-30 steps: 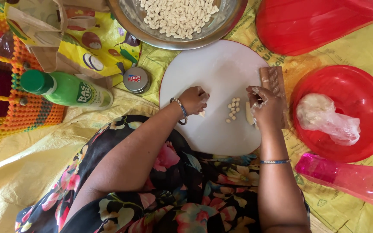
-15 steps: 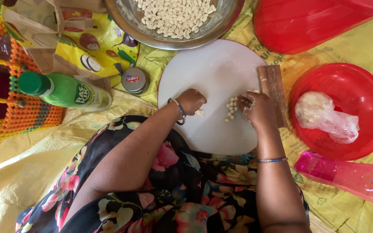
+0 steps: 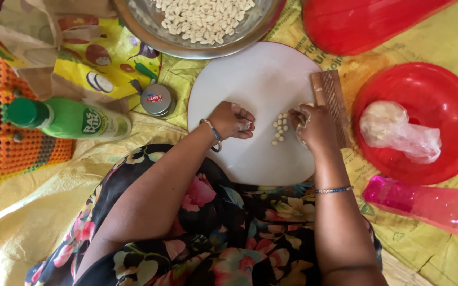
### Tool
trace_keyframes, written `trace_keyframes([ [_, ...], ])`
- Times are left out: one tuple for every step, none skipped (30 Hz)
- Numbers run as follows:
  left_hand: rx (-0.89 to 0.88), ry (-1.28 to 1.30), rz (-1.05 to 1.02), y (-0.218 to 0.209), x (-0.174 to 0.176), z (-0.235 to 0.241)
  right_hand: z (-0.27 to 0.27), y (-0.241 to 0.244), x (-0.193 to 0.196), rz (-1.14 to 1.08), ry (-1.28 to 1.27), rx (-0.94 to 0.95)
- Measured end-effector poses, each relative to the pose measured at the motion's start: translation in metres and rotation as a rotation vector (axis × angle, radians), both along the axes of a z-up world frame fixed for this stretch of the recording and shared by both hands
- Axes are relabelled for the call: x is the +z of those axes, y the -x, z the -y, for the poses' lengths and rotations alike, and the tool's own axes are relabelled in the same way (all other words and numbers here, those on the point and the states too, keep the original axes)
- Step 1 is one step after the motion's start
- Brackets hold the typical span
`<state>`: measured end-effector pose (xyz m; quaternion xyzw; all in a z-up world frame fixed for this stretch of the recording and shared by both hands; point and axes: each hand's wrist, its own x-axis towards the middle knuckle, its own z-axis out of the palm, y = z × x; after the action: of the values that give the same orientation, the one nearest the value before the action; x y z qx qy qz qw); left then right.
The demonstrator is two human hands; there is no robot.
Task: The person pinches small pieces of dough from a larger lump on a white plate and places them into a metal bowl. The person repeats this action continuously, accumulating a pile of small dough pieces in the bowl.
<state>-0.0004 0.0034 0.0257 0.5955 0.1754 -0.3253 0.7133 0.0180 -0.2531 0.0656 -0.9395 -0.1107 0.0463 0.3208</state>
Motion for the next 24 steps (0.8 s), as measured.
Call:
trace_keyframes([
  [0.02,0.014,-0.003,0.0,0.007,-0.001,-0.001,0.0,0.002,-0.039,-0.035,-0.017],
  [0.04,0.028,-0.006,0.0,0.014,0.0,-0.002,0.001,0.006,-0.078,-0.071,-0.035],
  [0.035,-0.021,0.002,0.002,0.02,0.0,-0.003,0.002,0.009,-0.062,-0.051,-0.029],
  [0.029,-0.07,0.011,0.004,0.025,0.001,-0.004,0.002,0.013,-0.046,-0.032,-0.023],
  [0.023,-0.12,0.02,0.006,0.03,0.001,-0.005,0.003,0.016,-0.031,-0.013,-0.017],
  [-0.005,-0.174,0.016,0.007,0.032,0.001,-0.006,0.003,0.018,-0.004,0.016,-0.017],
  [-0.034,-0.228,0.013,0.007,0.033,0.001,-0.007,0.003,0.02,0.023,0.046,-0.019],
  [-0.064,-0.281,0.009,0.007,0.032,0.001,-0.007,0.002,0.021,0.049,0.076,-0.02],
  [-0.05,-0.254,0.031,0.007,0.029,0.001,-0.007,0.002,0.022,-0.004,0.082,-0.014],
  [-0.037,-0.227,0.053,0.008,0.025,0.0,-0.007,0.002,0.021,-0.056,0.087,-0.009],
  [-0.024,-0.198,0.074,0.008,0.019,0.0,-0.005,0.002,0.02,-0.109,0.092,-0.003],
  [-0.035,-0.18,0.071,0.008,0.013,0.0,-0.005,0.002,0.019,-0.085,0.123,0.008],
  [-0.042,-0.162,0.069,0.008,0.007,-0.001,-0.004,0.001,0.017,-0.059,0.154,0.022],
  [-0.05,-0.143,0.067,0.008,0.002,-0.001,-0.004,0.001,0.015,-0.034,0.186,0.036],
  [-0.045,-0.13,0.057,0.007,-0.002,-0.001,-0.004,0.001,0.013,-0.023,0.161,0.041],
  [-0.039,-0.117,0.047,0.008,-0.005,0.0,-0.003,0.001,0.011,-0.012,0.136,0.047],
  [-0.032,-0.105,0.037,0.008,-0.005,0.0,-0.003,0.001,0.01,0.0,0.111,0.053],
  [-0.033,-0.097,0.041,0.008,-0.005,-0.001,-0.004,0.002,0.009,0.015,0.105,0.055],
  [-0.034,-0.088,0.045,0.009,-0.003,-0.001,-0.005,0.002,0.009,0.031,0.101,0.057],
  [-0.035,-0.08,0.05,0.009,-0.001,-0.002,-0.005,0.002,0.009,0.046,0.096,0.059],
  [-0.037,-0.094,0.05,0.009,0.002,-0.002,-0.005,0.002,0.009,0.041,0.107,0.059],
  [-0.039,-0.108,0.05,0.009,0.005,-0.003,-0.004,0.002,0.01,0.035,0.117,0.058],
  [-0.041,-0.122,0.051,0.009,0.007,-0.004,-0.003,0.002,0.011,0.029,0.128,0.058],
  [-0.017,-0.154,0.063,0.01,0.009,-0.004,-0.002,0.001,0.011,-0.005,0.047,0.029],
])
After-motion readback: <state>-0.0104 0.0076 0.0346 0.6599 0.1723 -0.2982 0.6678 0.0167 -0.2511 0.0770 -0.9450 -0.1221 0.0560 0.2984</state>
